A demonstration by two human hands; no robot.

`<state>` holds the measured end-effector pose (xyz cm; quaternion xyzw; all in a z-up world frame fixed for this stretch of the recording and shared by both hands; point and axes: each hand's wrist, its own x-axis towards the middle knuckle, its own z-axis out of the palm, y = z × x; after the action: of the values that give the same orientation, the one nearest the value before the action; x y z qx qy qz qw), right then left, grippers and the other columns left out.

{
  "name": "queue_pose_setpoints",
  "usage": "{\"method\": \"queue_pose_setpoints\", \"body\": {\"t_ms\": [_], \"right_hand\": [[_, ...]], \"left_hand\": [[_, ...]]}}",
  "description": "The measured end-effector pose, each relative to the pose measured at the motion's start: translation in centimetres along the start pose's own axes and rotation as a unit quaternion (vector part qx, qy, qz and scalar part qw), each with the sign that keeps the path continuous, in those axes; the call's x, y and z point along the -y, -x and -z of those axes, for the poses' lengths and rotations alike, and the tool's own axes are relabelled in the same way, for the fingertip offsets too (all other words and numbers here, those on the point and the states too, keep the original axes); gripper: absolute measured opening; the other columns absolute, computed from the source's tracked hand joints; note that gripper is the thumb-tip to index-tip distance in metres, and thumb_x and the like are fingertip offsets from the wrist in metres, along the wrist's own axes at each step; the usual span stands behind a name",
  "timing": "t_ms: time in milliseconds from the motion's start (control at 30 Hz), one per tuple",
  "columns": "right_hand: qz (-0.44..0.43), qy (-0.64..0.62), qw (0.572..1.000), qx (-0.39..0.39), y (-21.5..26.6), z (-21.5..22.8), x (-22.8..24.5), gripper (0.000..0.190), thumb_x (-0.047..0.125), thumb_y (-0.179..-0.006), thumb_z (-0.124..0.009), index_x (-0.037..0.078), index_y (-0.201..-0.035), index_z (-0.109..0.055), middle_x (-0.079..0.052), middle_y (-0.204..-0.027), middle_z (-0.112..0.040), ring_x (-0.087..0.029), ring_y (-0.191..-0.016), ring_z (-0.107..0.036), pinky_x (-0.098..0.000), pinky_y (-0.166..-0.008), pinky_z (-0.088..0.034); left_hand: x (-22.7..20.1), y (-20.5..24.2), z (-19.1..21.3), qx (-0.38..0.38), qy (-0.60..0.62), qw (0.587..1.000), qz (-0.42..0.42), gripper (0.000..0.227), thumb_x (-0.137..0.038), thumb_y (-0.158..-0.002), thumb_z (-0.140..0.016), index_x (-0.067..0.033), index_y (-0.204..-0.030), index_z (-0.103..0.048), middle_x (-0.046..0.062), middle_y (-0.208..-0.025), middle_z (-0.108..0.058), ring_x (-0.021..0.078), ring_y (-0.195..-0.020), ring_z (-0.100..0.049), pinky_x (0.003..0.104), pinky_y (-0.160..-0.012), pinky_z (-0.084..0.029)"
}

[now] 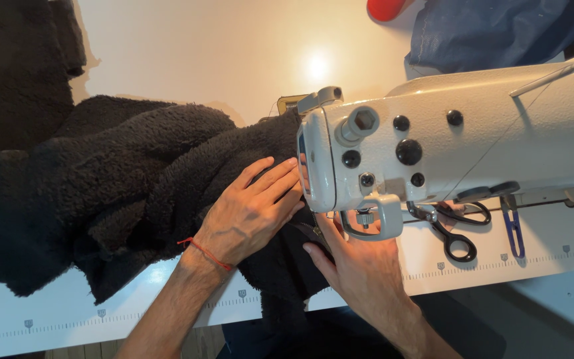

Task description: Sewing a zipper onto black fleece fabric using an industrial sewing machine.

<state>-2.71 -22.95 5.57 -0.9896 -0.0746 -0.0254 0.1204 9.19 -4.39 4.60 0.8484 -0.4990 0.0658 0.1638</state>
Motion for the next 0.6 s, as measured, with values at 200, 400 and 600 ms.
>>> {"method": "queue_pose_setpoints", "body": {"t_ms": [200,400,600], "right_hand": [[-0.030,-0.088,0.988,-0.123,3.0,-0.3,-3.3,0.042,0.034,-0.077,-0.083,0.011,-0.111,-0.071,-0.012,-0.102,-0.066,-0.029,-0.086,-0.061,-0.0453,-0.077,-0.047],[-0.127,0.068,0.959,-0.243,9.6,1.1,-13.7,0.019,0.019,-0.107,-0.071,0.002,-0.116,-0.069,-0.011,-0.118,-0.065,-0.026,-0.115,-0.058,-0.0382,-0.103,-0.045],[-0.164,0.118,0.952,-0.232,10.9,3.8,-16.5,0.038,0.016,-0.114,-0.066,-0.009,-0.141,-0.054,-0.025,-0.140,-0.056,-0.034,-0.134,-0.054,-0.0424,-0.114,-0.046]], "left_hand": [[0.2,-0.2,-0.3,-0.008,0.010,1.000,0.006,0.036,-0.022,-0.095,-0.070,-0.0006,-0.123,-0.064,0.014,-0.135,-0.066,0.0252,-0.133,-0.058,0.048,-0.114,-0.042],[0.5,0.2,-1.0,-0.006,0.009,1.000,0.013,0.035,-0.023,-0.096,-0.070,-0.0021,-0.123,-0.064,0.015,-0.134,-0.066,0.0258,-0.132,-0.059,0.049,-0.115,-0.042],[0.4,0.1,-0.9,-0.007,0.003,1.000,0.009,0.034,-0.023,-0.095,-0.070,-0.0020,-0.121,-0.064,0.015,-0.133,-0.067,0.0259,-0.131,-0.059,0.049,-0.114,-0.042]]}}
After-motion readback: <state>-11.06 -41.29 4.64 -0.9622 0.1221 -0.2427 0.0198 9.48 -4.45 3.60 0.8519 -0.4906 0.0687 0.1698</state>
